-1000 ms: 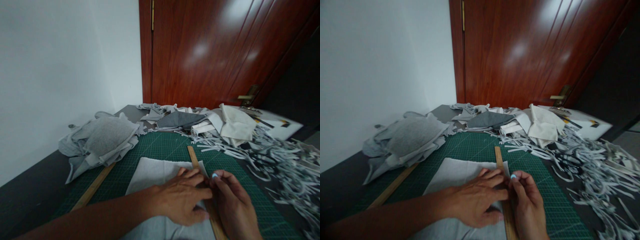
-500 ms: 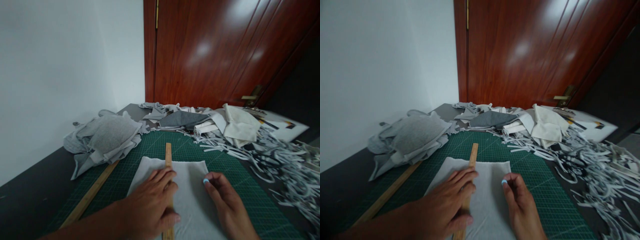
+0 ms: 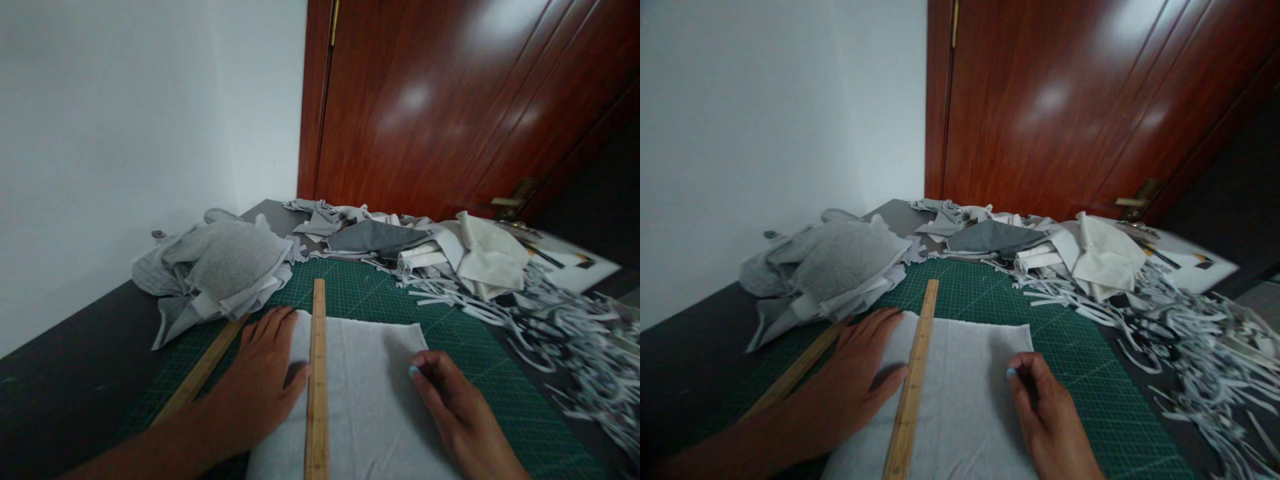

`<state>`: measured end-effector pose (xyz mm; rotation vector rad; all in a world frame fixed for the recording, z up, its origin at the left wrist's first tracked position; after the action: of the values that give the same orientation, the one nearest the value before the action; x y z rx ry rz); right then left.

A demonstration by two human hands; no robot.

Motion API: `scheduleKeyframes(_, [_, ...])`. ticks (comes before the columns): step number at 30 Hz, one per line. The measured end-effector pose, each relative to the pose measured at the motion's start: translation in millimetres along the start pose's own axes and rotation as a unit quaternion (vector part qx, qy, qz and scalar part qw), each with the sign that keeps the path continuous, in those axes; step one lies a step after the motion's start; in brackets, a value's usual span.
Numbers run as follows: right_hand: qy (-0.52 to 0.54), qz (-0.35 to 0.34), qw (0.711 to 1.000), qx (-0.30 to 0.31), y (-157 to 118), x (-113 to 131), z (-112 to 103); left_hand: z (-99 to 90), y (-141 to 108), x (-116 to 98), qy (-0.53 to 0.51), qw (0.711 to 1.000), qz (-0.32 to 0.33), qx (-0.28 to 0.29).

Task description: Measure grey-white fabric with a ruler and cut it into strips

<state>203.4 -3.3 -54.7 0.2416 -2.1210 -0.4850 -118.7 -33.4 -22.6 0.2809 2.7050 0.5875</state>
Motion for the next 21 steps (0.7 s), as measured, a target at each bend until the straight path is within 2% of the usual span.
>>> scheduleKeyframes(4, [0.002,-0.005,1.0,-0.025,19.7,42.1,5.9,-6.8,21.5,-3.6,0.038,0.998,-0.031,0.044])
scheduleKeyframes(7, [0.082,-0.031,0.996,-0.022,31.3,82.5,36.7,-10.2,30.5,-5.6,0.042,0.998,-0.031,0.031])
scheduleKeyframes(9, [0.167,-0.023,0.985,-0.039,33.1,95.9,64.7,-8.9,26.6,-7.9,0.022,1.0,0.005,-0.001])
scheduleKeyframes(12, [0.236,-0.001,0.971,-0.024,29.6,87.9,98.4,-4.6,8.8,-12.8,-0.033,0.995,0.091,-0.039])
scheduleKeyframes(14, [0.233,0.016,0.972,-0.019,27.1,71.4,105.4,-2.2,-1.8,-14.3,-0.055,0.991,0.111,-0.049])
scheduleKeyframes(17, [0.204,0.025,0.979,0.005,25.6,49.8,98.8,-0.9,0.3,-10.5,-0.033,0.998,0.037,-0.033])
scheduleKeyframes(19, [0.192,0.019,0.981,0.016,25.3,43.3,92.3,-1.7,13.6,-6.1,-0.004,1.0,-0.031,0.006])
scheduleKeyframes(21, [0.183,0.012,0.983,0.024,24.9,42.1,88.8,-3.8,31.1,-3.2,0.002,0.997,-0.064,0.044])
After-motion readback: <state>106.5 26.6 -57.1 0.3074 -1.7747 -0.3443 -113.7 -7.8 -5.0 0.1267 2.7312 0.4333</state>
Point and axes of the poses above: each hand's wrist, its own y-axis towards the middle knuckle, its own z-axis out of the palm, x = y × z, the point moved 2 cm from there along y, towards the middle knuckle, and after that the axes turned 11 degrees about -x, right-handed, at the moved point
